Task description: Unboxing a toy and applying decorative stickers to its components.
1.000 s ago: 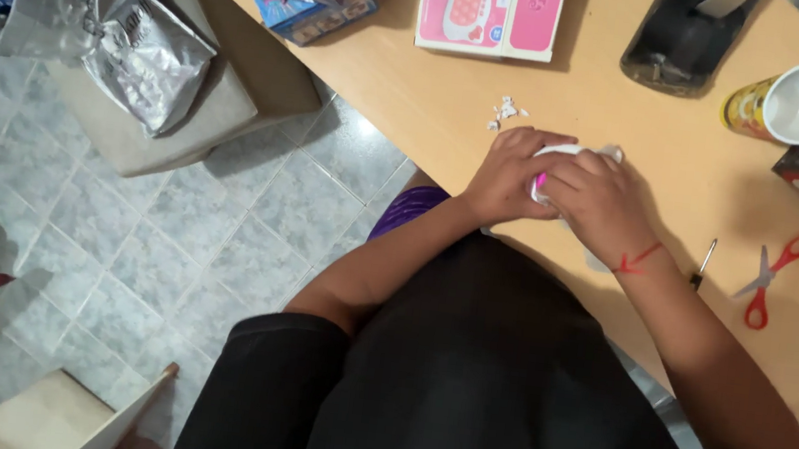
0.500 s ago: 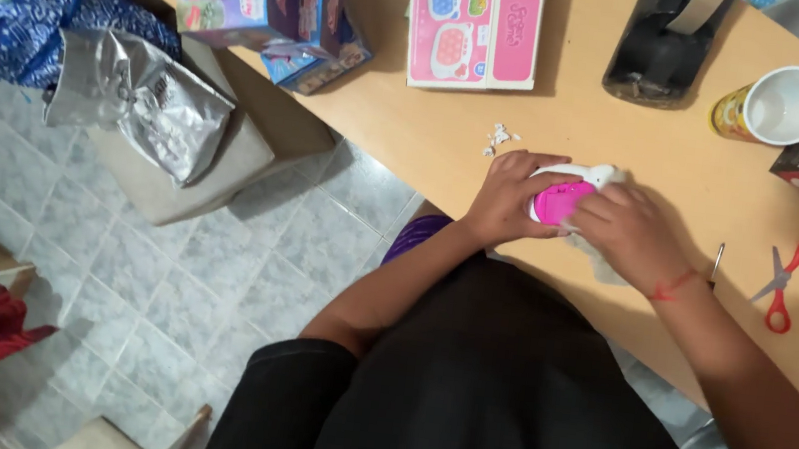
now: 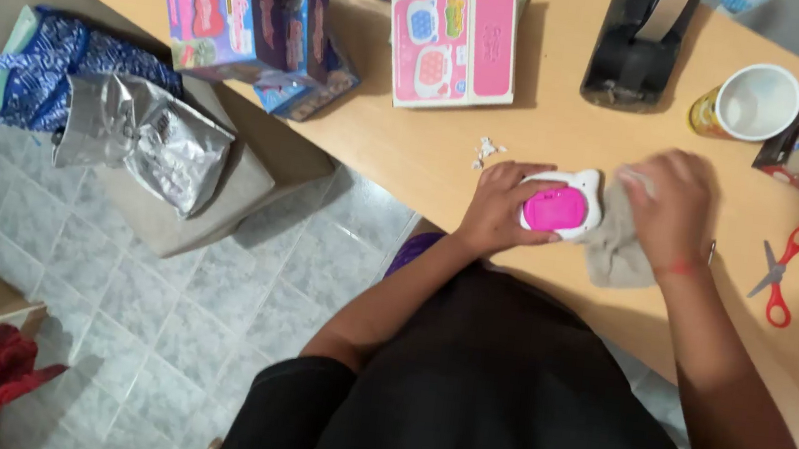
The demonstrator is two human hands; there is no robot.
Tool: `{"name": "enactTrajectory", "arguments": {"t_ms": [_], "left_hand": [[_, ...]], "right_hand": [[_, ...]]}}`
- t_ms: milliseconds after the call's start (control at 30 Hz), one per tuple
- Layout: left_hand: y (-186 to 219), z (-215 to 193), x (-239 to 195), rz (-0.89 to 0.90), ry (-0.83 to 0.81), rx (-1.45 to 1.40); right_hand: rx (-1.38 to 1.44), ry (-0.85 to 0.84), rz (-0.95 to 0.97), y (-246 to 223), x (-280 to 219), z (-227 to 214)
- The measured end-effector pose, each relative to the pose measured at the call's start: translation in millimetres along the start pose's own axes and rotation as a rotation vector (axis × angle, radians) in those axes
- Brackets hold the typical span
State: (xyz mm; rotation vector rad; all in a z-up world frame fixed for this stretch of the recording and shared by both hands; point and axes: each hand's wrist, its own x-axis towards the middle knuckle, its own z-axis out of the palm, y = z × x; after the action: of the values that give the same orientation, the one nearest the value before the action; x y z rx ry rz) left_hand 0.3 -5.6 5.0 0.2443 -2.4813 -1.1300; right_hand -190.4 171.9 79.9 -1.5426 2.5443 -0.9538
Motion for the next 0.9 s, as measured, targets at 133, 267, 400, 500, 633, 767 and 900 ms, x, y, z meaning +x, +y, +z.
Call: {"name": "enactTrajectory", "arguments": {"t_ms": [133, 267, 400, 500, 633, 767, 900], "left_hand": [[12.0, -7.3, -1.8, -0.007, -0.011, -0.002], [14.4, -8.7, 0.7, 0.033, 0.042, 0.002], [29.4, -22.5, 10.4, 0.319, 0.112, 0.033], [47.6, -36.9, 20.6, 0.477, 0.140, 0.032], [44.0, -17.8, 33.8, 0.648, 0.290, -0.121], [61.7, -39.5, 41.4, 0.428, 0.355, -0.323], [52.6, -41.8, 21.0, -0.257, 0.075, -0.735]], "right_hand": [[0.091, 0.197, 0.135, -7.3, -40.1, -18.5], [0.128, -0.012, 0.485, -5.1, -68.1, -23.4], [-0.168, -0.088, 0.275, -18.0, -90.6, -37.4], [0.433, -0.137, 0.409, -54.6, -61.3, -64.2], [1.149, -0.156, 0.355, -83.4, -28.1, -44.6], [0.944, -0.152, 0.220, -101.0, -11.3, -33.0], [0.277, 0.151, -0.333, -120.0, 15.8, -38.1]]}}
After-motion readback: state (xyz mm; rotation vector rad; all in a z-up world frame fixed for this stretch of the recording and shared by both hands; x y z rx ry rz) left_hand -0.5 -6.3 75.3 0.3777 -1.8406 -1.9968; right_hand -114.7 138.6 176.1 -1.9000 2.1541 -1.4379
